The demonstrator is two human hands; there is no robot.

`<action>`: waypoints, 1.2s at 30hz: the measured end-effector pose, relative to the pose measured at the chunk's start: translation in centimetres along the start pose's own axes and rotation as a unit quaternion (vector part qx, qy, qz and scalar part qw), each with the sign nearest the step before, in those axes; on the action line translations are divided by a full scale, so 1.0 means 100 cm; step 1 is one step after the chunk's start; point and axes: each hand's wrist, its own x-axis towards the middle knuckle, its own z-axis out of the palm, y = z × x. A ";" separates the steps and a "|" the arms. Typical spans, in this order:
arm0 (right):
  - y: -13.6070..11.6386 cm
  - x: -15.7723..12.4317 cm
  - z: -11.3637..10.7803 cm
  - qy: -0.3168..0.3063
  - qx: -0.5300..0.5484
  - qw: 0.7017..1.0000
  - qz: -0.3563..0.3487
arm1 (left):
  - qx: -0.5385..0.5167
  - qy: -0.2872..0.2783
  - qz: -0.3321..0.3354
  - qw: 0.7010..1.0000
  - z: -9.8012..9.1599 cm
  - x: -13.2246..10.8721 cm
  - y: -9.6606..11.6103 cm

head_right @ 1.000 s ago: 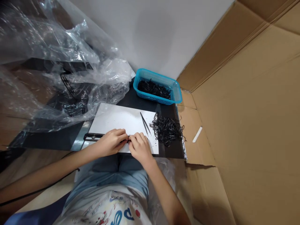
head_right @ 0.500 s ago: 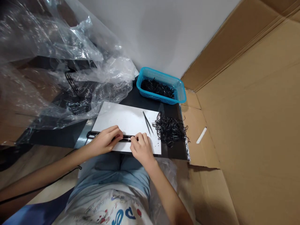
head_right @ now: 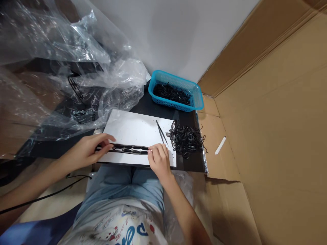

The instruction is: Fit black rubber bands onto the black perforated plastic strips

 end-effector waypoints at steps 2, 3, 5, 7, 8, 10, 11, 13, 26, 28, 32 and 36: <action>0.001 0.003 0.000 -0.005 -0.005 1.000 0.000 | 0.069 -0.046 0.052 0.995 0.013 0.021 0.019; 0.001 0.005 0.001 -0.012 -0.010 1.000 -0.001 | 0.082 -0.059 0.068 0.993 0.020 0.031 0.028; -0.001 0.009 0.003 -0.026 -0.024 0.999 -0.006 | 0.113 -0.087 0.092 0.986 0.032 0.048 0.042; -0.003 0.013 0.006 -0.039 -0.040 0.998 -0.011 | 0.139 -0.105 0.104 0.979 0.040 0.059 0.050; -0.004 0.015 0.007 -0.046 -0.048 0.998 -0.013 | 0.150 -0.112 0.108 0.976 0.043 0.063 0.052; -0.006 0.017 0.009 -0.057 -0.061 0.996 -0.018 | 0.165 -0.119 0.116 0.972 0.046 0.066 0.053; -0.006 0.018 0.009 -0.062 -0.066 0.996 -0.020 | 0.170 -0.121 0.119 0.971 0.046 0.066 0.052; -0.006 0.018 0.010 -0.069 -0.073 0.995 -0.021 | 0.174 -0.120 0.122 0.970 0.045 0.065 0.049; -0.005 0.016 0.014 -0.070 -0.060 0.996 -0.013 | 0.085 -0.071 0.108 0.988 0.052 0.057 0.040; -0.004 0.015 0.013 -0.067 -0.044 0.997 -0.009 | 0.040 -0.048 0.095 0.994 0.042 0.057 0.034; 0.001 0.015 0.010 -0.056 -0.002 0.998 0.013 | -0.047 0.037 0.037 0.998 0.002 0.042 0.015; 0.002 0.015 0.003 -0.047 0.047 0.997 0.037 | -0.164 0.109 -0.051 0.979 -0.037 0.011 0.000</action>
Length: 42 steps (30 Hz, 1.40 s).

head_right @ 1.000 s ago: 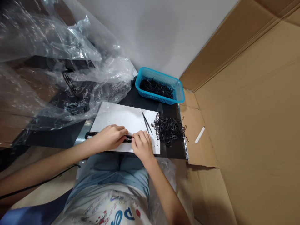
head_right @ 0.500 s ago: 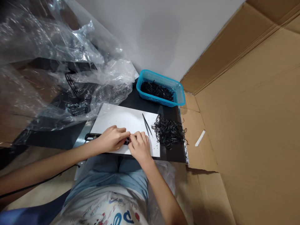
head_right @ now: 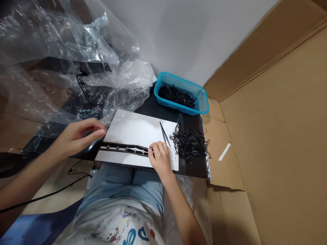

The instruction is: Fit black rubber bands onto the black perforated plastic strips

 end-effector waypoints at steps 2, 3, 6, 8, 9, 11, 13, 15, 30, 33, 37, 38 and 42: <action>-0.009 -0.002 -0.003 0.002 0.032 0.999 0.008 | -0.051 0.015 -0.042 0.998 -0.008 -0.014 0.002; -0.016 -0.003 -0.004 0.001 0.047 0.999 0.008 | -0.069 0.008 -0.055 0.996 -0.006 -0.021 0.004; -0.044 -0.012 -0.003 -0.052 0.134 0.990 0.006 | -0.119 -0.065 -0.076 0.988 0.019 -0.038 0.014; -0.062 -0.020 0.002 -0.128 0.242 0.962 0.016 | -0.170 -0.111 -0.065 0.977 0.042 -0.045 0.019; -0.068 -0.025 0.004 -0.148 0.281 0.948 0.027 | -0.192 -0.129 -0.060 0.971 0.053 -0.047 0.022; -0.073 -0.034 0.009 -0.143 0.330 0.931 0.064 | -0.227 -0.156 -0.054 0.960 0.069 -0.049 0.024; -0.069 -0.042 0.009 -0.101 0.348 0.926 0.105 | -0.239 -0.181 -0.042 0.953 0.076 -0.047 0.024; -0.059 -0.047 0.004 -0.044 0.343 0.929 0.133 | -0.226 -0.186 -0.029 0.956 0.077 -0.041 0.023; -0.014 -0.080 -0.014 0.120 0.173 0.967 0.147 | 0.006 -0.015 0.046 0.999 0.060 -0.043 0.003; -0.025 -0.108 0.009 0.092 0.158 0.976 0.116 | 0.031 0.013 -0.011 0.999 0.050 -0.055 -0.006; -0.037 -0.116 0.014 0.052 0.142 0.988 0.040 | 0.060 0.021 0.019 0.998 0.049 -0.049 -0.008; -0.038 -0.112 0.010 0.057 0.134 0.989 0.028 | 0.064 0.017 0.039 0.997 0.051 -0.045 -0.006; -0.032 -0.069 -0.014 0.090 0.092 0.992 -0.008 | 0.176 -0.033 0.119 0.977 0.066 -0.022 0.006</action>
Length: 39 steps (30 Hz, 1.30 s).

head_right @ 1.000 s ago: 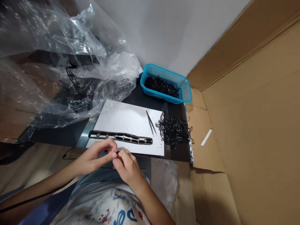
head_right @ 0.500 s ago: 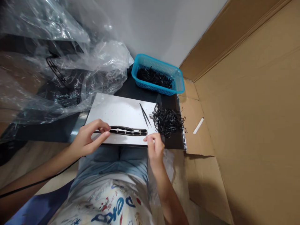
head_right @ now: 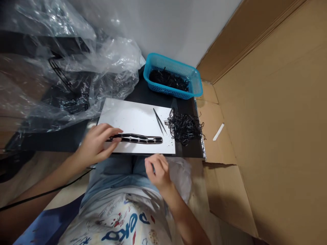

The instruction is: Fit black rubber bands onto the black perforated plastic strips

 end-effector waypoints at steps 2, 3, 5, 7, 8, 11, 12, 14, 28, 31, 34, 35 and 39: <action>0.008 0.031 -0.002 0.000 -0.037 0.999 -0.006 | 0.104 -0.045 0.028 0.993 0.008 0.012 0.007; 0.013 0.045 0.000 -0.017 -0.068 0.998 -0.003 | 0.137 -0.062 0.036 0.988 0.012 0.017 0.010; 0.022 0.067 0.008 -0.096 -0.173 0.980 0.011 | 0.156 -0.078 0.041 0.984 0.021 0.023 0.013; 0.029 0.080 0.017 -0.146 -0.214 0.966 0.012 | 0.150 -0.080 0.036 0.985 0.028 0.024 0.012; 0.031 0.083 0.022 -0.161 -0.215 0.963 0.008 | 0.144 -0.081 0.030 0.986 0.030 0.024 0.011; 0.034 0.085 0.028 -0.196 -0.204 0.959 -0.011 | 0.115 -0.084 0.013 0.990 0.033 0.022 0.003; 0.034 0.084 0.028 -0.204 -0.199 0.958 -0.015 | 0.103 -0.085 0.010 0.991 0.033 0.021 0.001; 0.033 0.083 0.026 -0.216 -0.191 0.957 -0.023 | 0.085 -0.087 0.010 0.993 0.032 0.020 -0.001; 0.036 0.079 0.027 -0.202 -0.148 0.968 -0.036 | -0.065 -0.071 -0.020 0.995 0.039 0.022 -0.004; 0.038 0.080 0.027 -0.206 -0.121 0.970 -0.046 | -0.107 -0.066 -0.030 0.992 0.037 0.022 -0.006; 0.040 0.082 0.026 -0.213 -0.090 0.972 -0.051 | -0.139 -0.064 -0.038 0.987 0.036 0.021 -0.008; 0.041 0.083 0.025 -0.216 -0.078 0.972 -0.052 | -0.149 -0.064 -0.040 0.986 0.036 0.021 -0.008; 0.043 0.086 0.023 -0.222 -0.043 0.973 -0.048 | -0.178 -0.066 -0.042 0.981 0.034 0.022 -0.010</action>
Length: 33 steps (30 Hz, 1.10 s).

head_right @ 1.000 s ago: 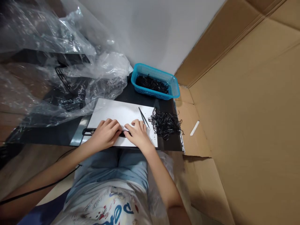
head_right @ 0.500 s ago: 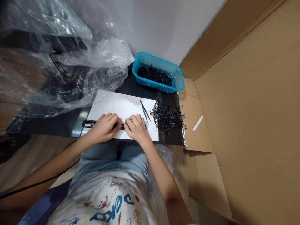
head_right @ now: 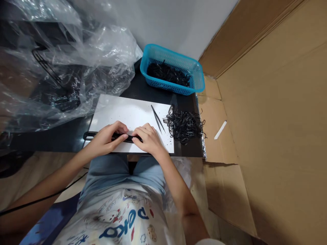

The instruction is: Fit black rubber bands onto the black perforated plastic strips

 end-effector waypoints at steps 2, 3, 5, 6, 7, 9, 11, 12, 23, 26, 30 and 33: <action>-0.001 0.001 -0.001 0.001 0.022 1.000 0.000 | -0.009 -0.003 0.003 1.000 -0.001 0.001 0.000; -0.001 0.002 -0.001 0.003 0.037 0.999 -0.002 | -0.011 -0.004 0.006 1.000 -0.002 0.001 0.000; -0.003 0.003 -0.001 0.013 0.066 0.998 -0.003 | -0.012 -0.003 0.009 1.000 -0.004 0.000 0.002; -0.004 0.003 -0.001 0.020 0.077 0.997 -0.002 | -0.005 0.009 0.009 1.000 -0.005 -0.002 0.003; -0.005 0.003 -0.001 0.028 0.085 0.996 0.000 | 0.014 0.035 0.011 0.999 -0.005 -0.003 0.005; -0.006 0.003 0.000 0.045 0.095 0.994 0.000 | 0.085 0.100 0.028 0.991 -0.005 -0.008 0.011; -0.008 0.002 0.000 0.057 0.098 0.994 -0.007 | 0.167 0.133 0.061 0.975 -0.003 -0.011 0.019; -0.008 0.002 0.000 0.062 0.095 0.993 -0.012 | 0.200 0.132 0.075 0.968 -0.002 -0.012 0.022; -0.013 0.000 0.002 0.072 0.038 0.995 -0.055 | 0.350 0.071 0.082 0.930 0.003 -0.005 0.043; -0.013 -0.001 0.002 0.072 0.026 0.995 -0.061 | 0.336 0.055 0.078 0.937 0.002 -0.005 0.043; -0.014 -0.001 0.003 0.057 0.013 0.996 -0.068 | 0.328 0.030 0.073 0.941 0.002 -0.005 0.041; -0.013 -0.001 0.003 0.038 0.016 0.998 -0.057 | 0.322 0.015 0.071 0.944 0.001 -0.004 0.039</action>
